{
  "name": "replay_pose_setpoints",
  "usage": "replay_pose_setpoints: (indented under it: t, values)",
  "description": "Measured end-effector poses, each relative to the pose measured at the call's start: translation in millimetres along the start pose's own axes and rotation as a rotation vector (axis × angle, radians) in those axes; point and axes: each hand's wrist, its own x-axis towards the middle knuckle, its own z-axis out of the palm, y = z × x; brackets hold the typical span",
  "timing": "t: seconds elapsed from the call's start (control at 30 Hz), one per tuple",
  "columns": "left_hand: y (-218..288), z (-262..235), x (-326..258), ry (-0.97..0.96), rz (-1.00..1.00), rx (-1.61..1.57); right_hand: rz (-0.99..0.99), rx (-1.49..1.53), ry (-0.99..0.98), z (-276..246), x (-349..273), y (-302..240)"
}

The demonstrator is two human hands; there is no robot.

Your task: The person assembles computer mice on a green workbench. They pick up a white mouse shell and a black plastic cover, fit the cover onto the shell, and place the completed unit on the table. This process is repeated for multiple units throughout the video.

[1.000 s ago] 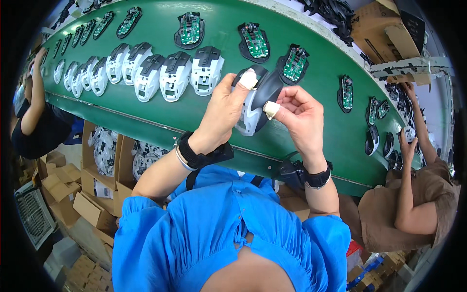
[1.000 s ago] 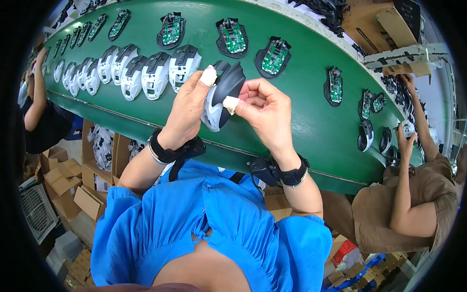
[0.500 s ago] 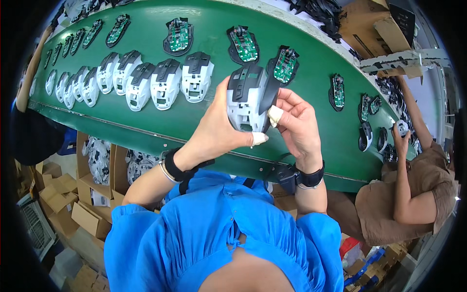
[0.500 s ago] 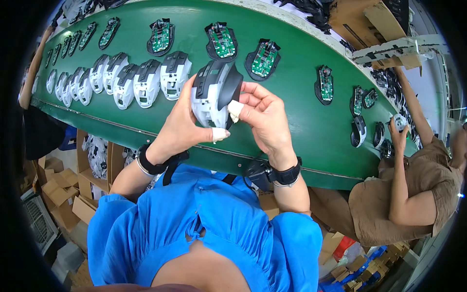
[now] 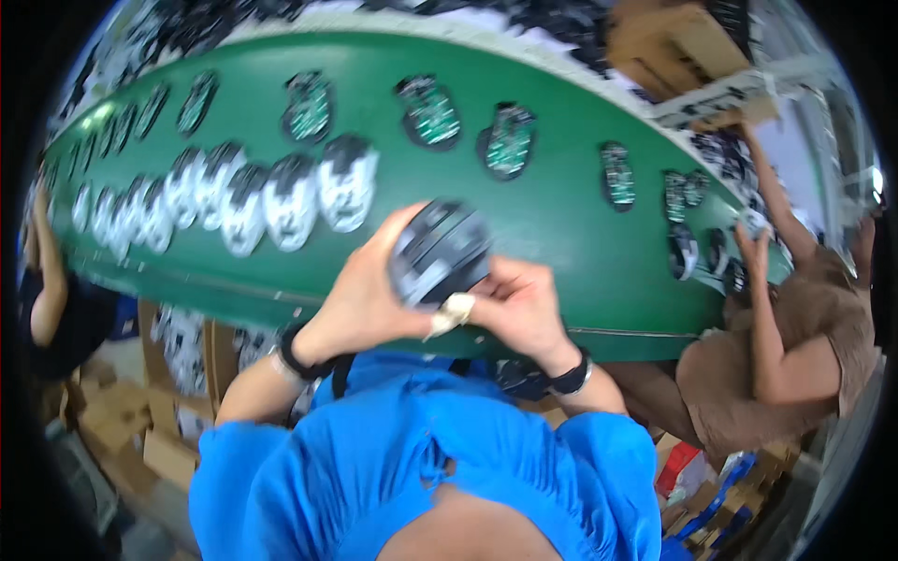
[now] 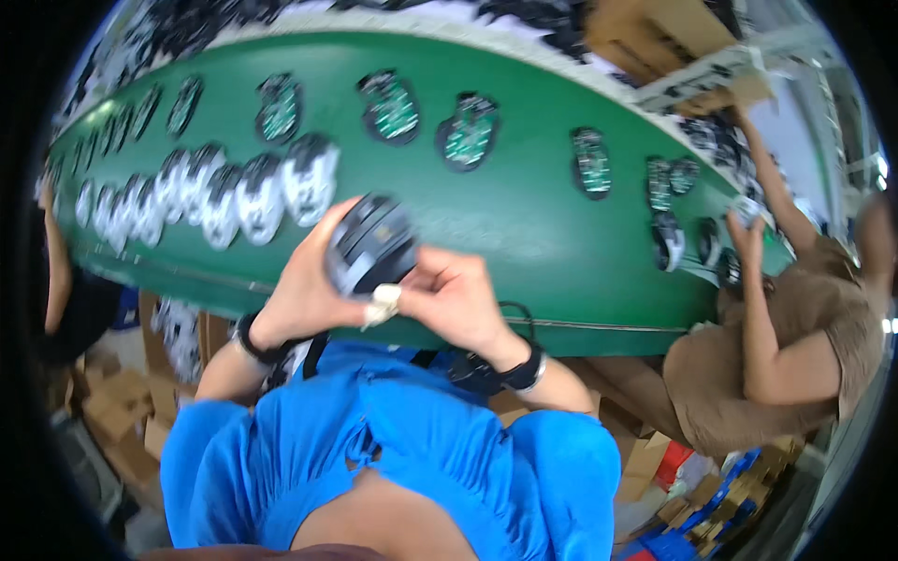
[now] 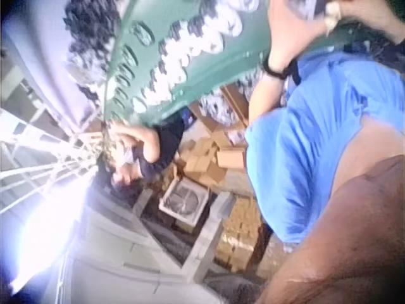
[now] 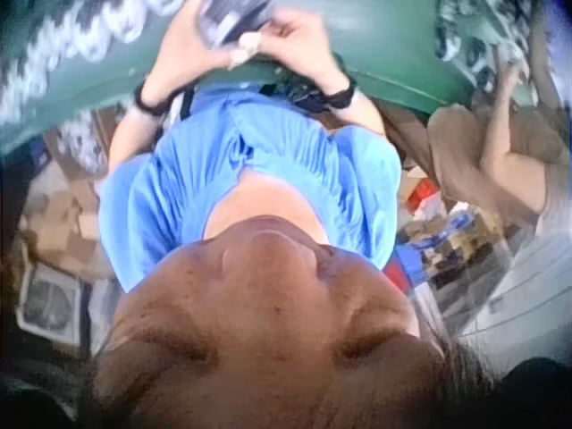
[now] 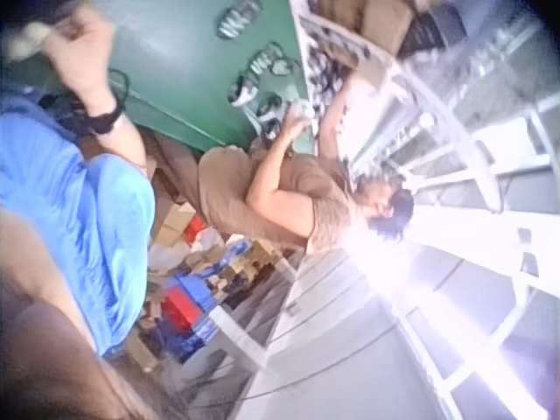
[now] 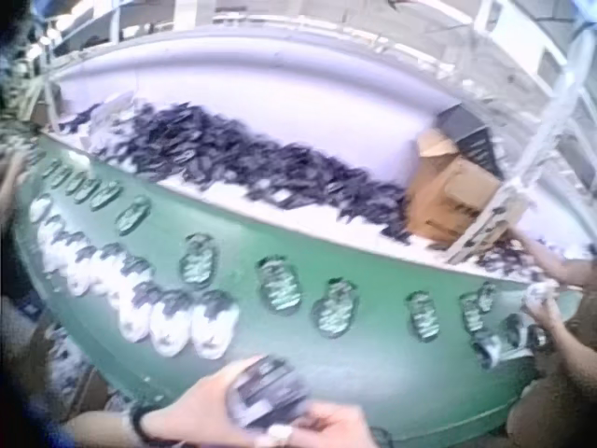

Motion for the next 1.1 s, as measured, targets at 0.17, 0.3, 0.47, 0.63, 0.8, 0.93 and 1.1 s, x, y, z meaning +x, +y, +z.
replay_pose_setpoints:
  t: [0.17, 0.3, 0.47, 0.63, 0.8, 0.93, 1.1]
  values:
    - [11, 2, -18, -0.126, -0.005, 0.058, -0.159, 0.024, -0.103, -11, 0, -18]
    - [14, 6, -34, -0.083, 0.027, 0.077, -0.413, -0.386, -0.180, -5, -14, -30]
    - [58, 2, -56, -0.165, 0.369, 0.317, -0.780, -0.301, -0.169, 17, -49, -45]
    - [37, -1, -52, -0.065, 0.317, 0.285, -0.620, -0.194, -0.239, 10, -29, -39]
    - [28, 0, -25, 0.034, 0.071, 0.066, -0.476, -0.237, -0.207, 2, -4, -52]
    - [16, -10, -21, 0.083, -0.095, -0.239, -0.364, -0.185, -0.223, 13, 19, -32]
    - [-14, -61, -70, 0.285, -0.158, -0.345, -0.015, 0.132, -0.355, 37, 41, -24]
